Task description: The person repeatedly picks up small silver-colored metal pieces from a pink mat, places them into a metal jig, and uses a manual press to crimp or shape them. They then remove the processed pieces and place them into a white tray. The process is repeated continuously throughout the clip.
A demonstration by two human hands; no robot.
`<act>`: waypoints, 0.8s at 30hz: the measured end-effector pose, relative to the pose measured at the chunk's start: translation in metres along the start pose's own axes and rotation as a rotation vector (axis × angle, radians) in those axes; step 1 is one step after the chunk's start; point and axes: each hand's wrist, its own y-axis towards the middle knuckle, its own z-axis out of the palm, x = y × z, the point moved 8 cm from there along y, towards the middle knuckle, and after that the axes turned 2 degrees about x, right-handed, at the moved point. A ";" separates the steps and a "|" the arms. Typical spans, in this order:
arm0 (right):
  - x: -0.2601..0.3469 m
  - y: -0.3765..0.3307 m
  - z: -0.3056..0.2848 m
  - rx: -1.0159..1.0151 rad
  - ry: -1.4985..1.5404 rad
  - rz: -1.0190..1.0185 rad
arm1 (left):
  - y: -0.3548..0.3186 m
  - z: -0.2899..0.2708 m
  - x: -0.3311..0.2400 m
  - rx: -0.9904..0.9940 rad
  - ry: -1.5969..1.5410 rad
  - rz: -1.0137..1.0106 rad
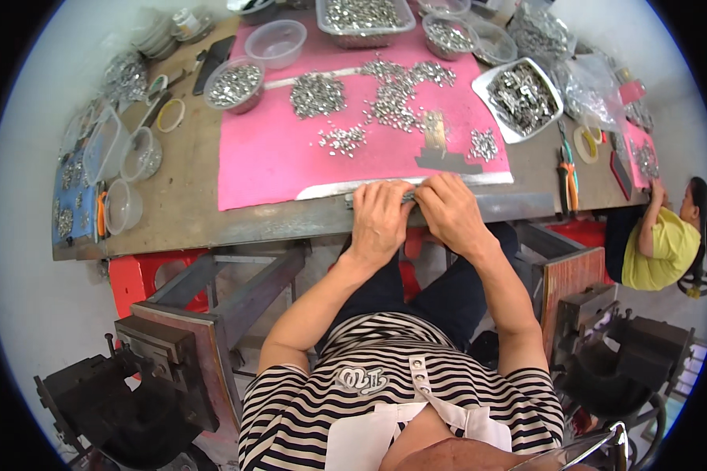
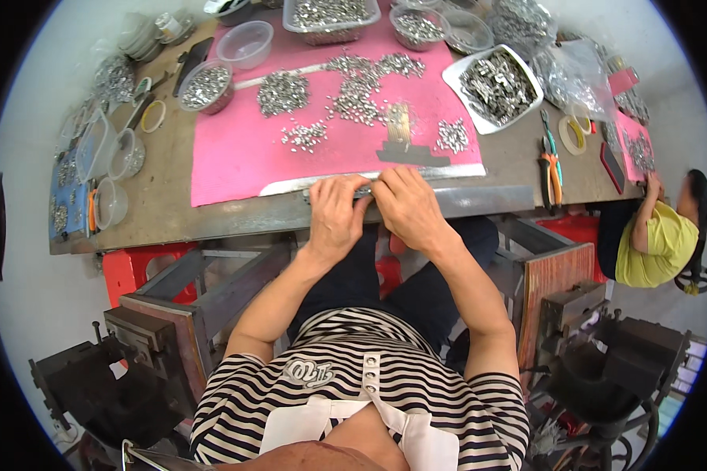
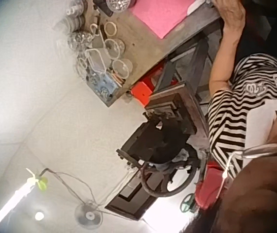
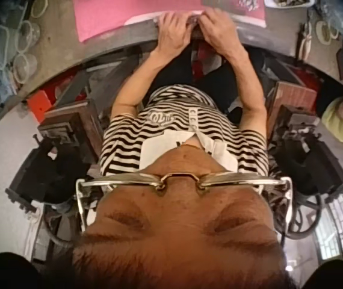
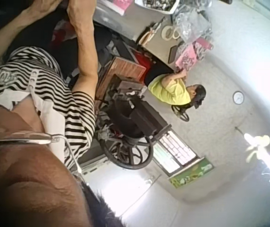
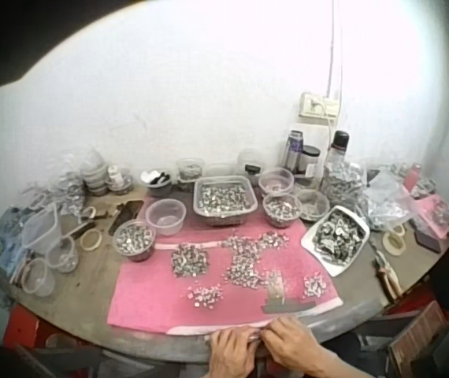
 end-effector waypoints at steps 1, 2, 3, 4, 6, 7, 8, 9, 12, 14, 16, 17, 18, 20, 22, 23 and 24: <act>-0.001 -0.001 -0.002 -0.002 -0.002 -0.017 | 0.001 -0.001 0.001 0.021 -0.030 -0.006; -0.001 -0.001 -0.004 -0.004 -0.004 -0.034 | 0.002 -0.004 0.003 0.050 -0.069 -0.015; -0.002 -0.003 -0.006 0.009 0.000 -0.035 | 0.004 -0.008 0.004 0.079 -0.111 -0.023; -0.003 -0.003 -0.008 0.003 0.022 -0.024 | 0.006 -0.011 0.007 0.108 -0.154 -0.032; -0.005 0.001 -0.011 -0.006 0.070 -0.008 | 0.015 -0.026 0.026 0.068 -0.086 -0.009; -0.013 0.004 -0.009 0.059 0.137 0.038 | 0.025 -0.037 0.040 0.041 -0.050 -0.007; -0.017 0.012 -0.007 0.043 0.142 0.031 | 0.036 -0.049 0.056 0.013 -0.013 -0.007; -0.023 0.025 -0.004 0.028 0.144 0.024 | 0.047 -0.058 0.077 -0.034 0.042 -0.003; -0.047 0.077 0.016 0.039 0.213 0.070 | 0.083 -0.073 0.127 -0.080 0.209 -0.063; -0.064 0.111 0.043 0.027 0.219 0.097 | 0.102 -0.061 0.149 -0.056 0.255 -0.085; -0.071 0.137 0.068 -0.037 0.197 0.089 | 0.108 -0.050 0.166 -0.045 0.240 -0.090; -0.074 0.147 0.079 -0.073 0.174 0.082 | 0.111 -0.044 0.171 -0.045 0.200 -0.078; -0.071 0.157 0.085 -0.103 0.154 0.070 | 0.112 -0.042 0.171 -0.047 0.161 -0.073; -0.070 0.172 0.098 -0.053 0.093 0.079 | 0.111 -0.045 0.168 -0.137 0.132 -0.044; -0.068 0.180 0.106 -0.008 0.095 0.082 | 0.106 -0.050 0.169 -0.184 0.096 -0.026; -0.070 0.183 0.107 0.004 0.119 0.084 | 0.106 -0.051 0.170 -0.201 0.090 -0.018; -0.070 0.184 0.109 0.020 0.143 0.088 | 0.106 -0.053 0.169 -0.217 0.081 -0.013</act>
